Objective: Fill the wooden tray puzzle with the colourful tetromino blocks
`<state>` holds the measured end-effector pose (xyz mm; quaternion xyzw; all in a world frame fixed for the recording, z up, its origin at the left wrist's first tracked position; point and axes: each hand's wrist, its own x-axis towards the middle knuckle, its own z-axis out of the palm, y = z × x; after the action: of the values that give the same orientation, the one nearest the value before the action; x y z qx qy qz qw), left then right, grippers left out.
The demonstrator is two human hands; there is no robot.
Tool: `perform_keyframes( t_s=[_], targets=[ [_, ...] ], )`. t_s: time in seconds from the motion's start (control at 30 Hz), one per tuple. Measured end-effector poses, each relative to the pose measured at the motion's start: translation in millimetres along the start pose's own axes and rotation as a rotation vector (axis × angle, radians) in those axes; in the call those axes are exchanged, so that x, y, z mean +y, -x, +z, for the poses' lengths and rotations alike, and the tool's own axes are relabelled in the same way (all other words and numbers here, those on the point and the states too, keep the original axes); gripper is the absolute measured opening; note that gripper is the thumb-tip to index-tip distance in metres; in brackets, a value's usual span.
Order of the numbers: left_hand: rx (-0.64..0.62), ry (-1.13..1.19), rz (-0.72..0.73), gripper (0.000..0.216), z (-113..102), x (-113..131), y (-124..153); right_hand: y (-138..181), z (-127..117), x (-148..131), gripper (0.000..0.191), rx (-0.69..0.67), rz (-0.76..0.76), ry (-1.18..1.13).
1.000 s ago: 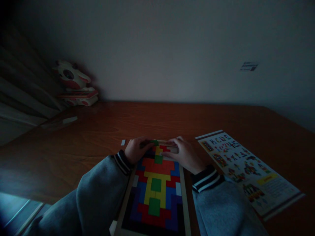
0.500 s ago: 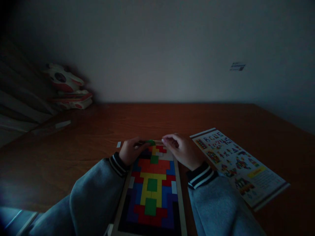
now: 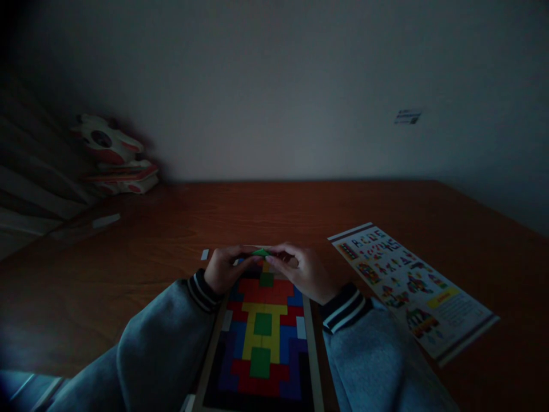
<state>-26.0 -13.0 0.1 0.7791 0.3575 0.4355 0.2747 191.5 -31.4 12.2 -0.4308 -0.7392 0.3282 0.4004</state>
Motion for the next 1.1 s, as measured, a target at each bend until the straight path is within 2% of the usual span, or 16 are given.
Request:
perform_keyframes(
  t_s=[0.1,0.27,0.37,0.57,0.77,0.87,0.93,1.0,1.1],
  targets=[
    [-0.051,-0.085,0.055,0.028,-1,3,-1,-2,-7,2,0.026,0.065,0.076,-0.043],
    [-0.387,-0.234,0.367,0.036,0,6,-1,-10,-23,15,0.04,0.391,0.172,-0.192],
    [-0.454,-0.325,0.38,0.036,0,5,0,-12,-27,22,0.044,0.44,0.213,-0.221],
    [-0.427,-0.381,0.387,0.033,-3,2,0,-10,-24,28,0.039,0.347,0.22,-0.228],
    [-0.377,-0.381,0.364,0.029,-2,5,0,-10,-26,33,0.039,0.334,0.246,-0.177],
    [-0.273,-0.442,0.316,0.027,-5,3,-2,-10,-26,33,0.04,0.344,0.246,-0.172],
    [-0.159,-0.54,0.27,0.025,-15,-3,-4,-9,-27,33,0.041,0.367,0.258,-0.178],
    [-0.099,-0.643,0.233,0.023,-33,-13,-5,-9,-28,33,0.043,0.393,0.271,-0.182],
    [-0.205,-0.689,0.268,0.022,-74,-31,2,-9,-29,36,0.045,0.409,0.277,-0.179]
  ],
)
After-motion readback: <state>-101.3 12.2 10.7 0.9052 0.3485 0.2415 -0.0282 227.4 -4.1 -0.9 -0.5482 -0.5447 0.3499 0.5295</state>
